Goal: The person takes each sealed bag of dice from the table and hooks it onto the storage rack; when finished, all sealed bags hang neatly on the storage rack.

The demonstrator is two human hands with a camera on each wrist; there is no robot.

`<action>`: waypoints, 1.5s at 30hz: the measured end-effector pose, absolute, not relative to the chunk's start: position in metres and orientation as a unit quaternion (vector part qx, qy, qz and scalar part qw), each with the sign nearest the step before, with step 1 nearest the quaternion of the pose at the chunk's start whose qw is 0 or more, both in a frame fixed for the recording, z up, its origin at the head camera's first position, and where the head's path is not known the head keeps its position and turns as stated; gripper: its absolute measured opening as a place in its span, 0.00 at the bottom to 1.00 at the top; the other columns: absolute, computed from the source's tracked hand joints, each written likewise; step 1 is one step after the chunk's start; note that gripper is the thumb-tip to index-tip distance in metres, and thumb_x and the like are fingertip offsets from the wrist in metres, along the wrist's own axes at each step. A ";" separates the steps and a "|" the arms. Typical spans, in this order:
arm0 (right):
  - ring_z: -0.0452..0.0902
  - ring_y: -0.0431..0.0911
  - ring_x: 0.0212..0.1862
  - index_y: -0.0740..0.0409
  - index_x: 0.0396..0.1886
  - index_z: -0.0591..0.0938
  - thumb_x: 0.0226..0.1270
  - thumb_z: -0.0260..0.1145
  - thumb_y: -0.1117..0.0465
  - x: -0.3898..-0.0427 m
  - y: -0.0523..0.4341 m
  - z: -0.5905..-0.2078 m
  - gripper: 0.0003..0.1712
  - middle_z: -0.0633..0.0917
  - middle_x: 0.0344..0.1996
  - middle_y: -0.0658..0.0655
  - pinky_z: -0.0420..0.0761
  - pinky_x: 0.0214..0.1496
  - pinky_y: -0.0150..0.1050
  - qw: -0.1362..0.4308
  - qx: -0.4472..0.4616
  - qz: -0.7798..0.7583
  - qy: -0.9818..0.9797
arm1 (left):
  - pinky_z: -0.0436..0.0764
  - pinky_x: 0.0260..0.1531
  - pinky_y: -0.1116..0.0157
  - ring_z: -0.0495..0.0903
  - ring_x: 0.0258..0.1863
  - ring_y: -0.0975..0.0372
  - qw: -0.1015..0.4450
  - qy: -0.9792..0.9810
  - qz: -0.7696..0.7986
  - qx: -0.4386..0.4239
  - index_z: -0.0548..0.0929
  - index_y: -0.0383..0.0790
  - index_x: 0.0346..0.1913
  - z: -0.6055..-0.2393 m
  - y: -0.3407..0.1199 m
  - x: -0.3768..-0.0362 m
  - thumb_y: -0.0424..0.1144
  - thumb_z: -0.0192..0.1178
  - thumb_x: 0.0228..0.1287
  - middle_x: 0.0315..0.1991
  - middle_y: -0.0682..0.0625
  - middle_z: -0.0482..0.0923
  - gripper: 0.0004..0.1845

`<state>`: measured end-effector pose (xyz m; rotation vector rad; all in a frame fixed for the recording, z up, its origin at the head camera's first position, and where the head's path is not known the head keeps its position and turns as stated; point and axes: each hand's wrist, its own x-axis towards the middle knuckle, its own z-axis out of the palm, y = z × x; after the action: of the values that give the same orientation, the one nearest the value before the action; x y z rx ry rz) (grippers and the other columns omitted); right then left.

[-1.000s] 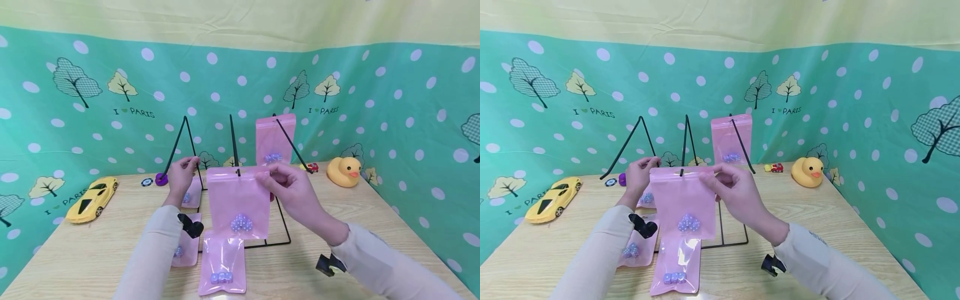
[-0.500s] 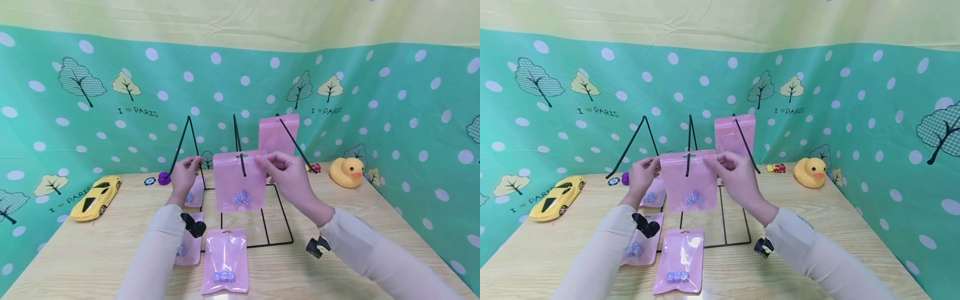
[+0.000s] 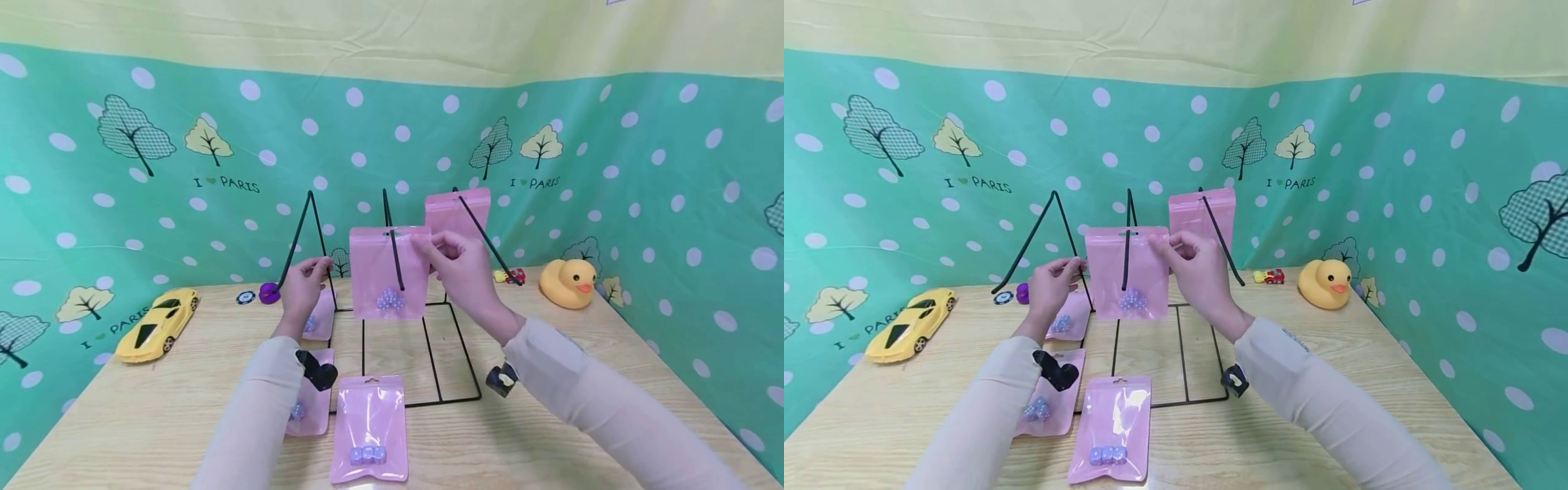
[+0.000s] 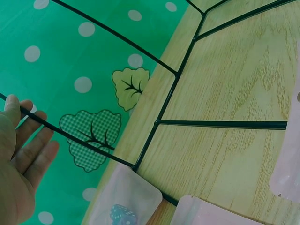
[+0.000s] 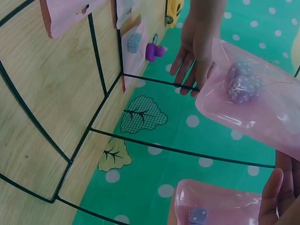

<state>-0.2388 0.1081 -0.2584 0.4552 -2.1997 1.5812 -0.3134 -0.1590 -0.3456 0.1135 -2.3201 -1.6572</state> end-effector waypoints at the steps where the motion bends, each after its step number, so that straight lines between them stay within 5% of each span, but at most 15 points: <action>1: 0.83 0.48 0.27 0.61 0.37 0.88 0.71 0.70 0.48 -0.241 0.108 -0.258 0.19 0.87 0.25 0.56 0.86 0.32 0.39 0.197 0.164 0.564 -0.785 | 0.84 0.53 0.57 0.84 0.55 0.50 0.142 -0.804 -0.575 0.040 0.85 0.38 0.58 -0.346 -0.159 -0.313 0.45 0.55 0.79 0.57 0.40 0.83 0.18; 17: 0.84 0.55 0.29 0.61 0.35 0.87 0.71 0.69 0.47 -0.271 0.099 -0.249 0.19 0.86 0.25 0.56 0.78 0.24 0.33 0.232 0.147 0.524 -0.806 | 0.83 0.54 0.56 0.83 0.56 0.50 0.130 -0.803 -0.580 0.034 0.84 0.37 0.59 -0.346 -0.161 -0.313 0.47 0.54 0.80 0.58 0.40 0.83 0.19; 28: 0.77 0.45 0.23 0.59 0.28 0.86 0.72 0.69 0.49 -0.290 0.093 -0.247 0.19 0.85 0.22 0.55 0.73 0.23 0.31 0.254 0.127 0.492 -0.823 | 0.82 0.55 0.56 0.82 0.58 0.49 0.123 -0.801 -0.584 0.038 0.83 0.38 0.60 -0.345 -0.161 -0.307 0.47 0.54 0.79 0.59 0.40 0.82 0.19; 45: 0.74 0.44 0.23 0.57 0.30 0.84 0.72 0.68 0.46 -0.302 0.087 -0.237 0.19 0.85 0.23 0.55 0.69 0.21 0.32 0.252 0.091 0.462 -0.845 | 0.83 0.54 0.56 0.82 0.58 0.50 0.126 -0.802 -0.583 0.035 0.84 0.38 0.59 -0.347 -0.162 -0.310 0.47 0.53 0.80 0.58 0.41 0.83 0.19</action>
<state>-0.3019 0.0869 -0.2374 0.2480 -2.2999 1.2570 -0.3105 -0.1619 -0.3467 0.1012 -2.3350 -1.6990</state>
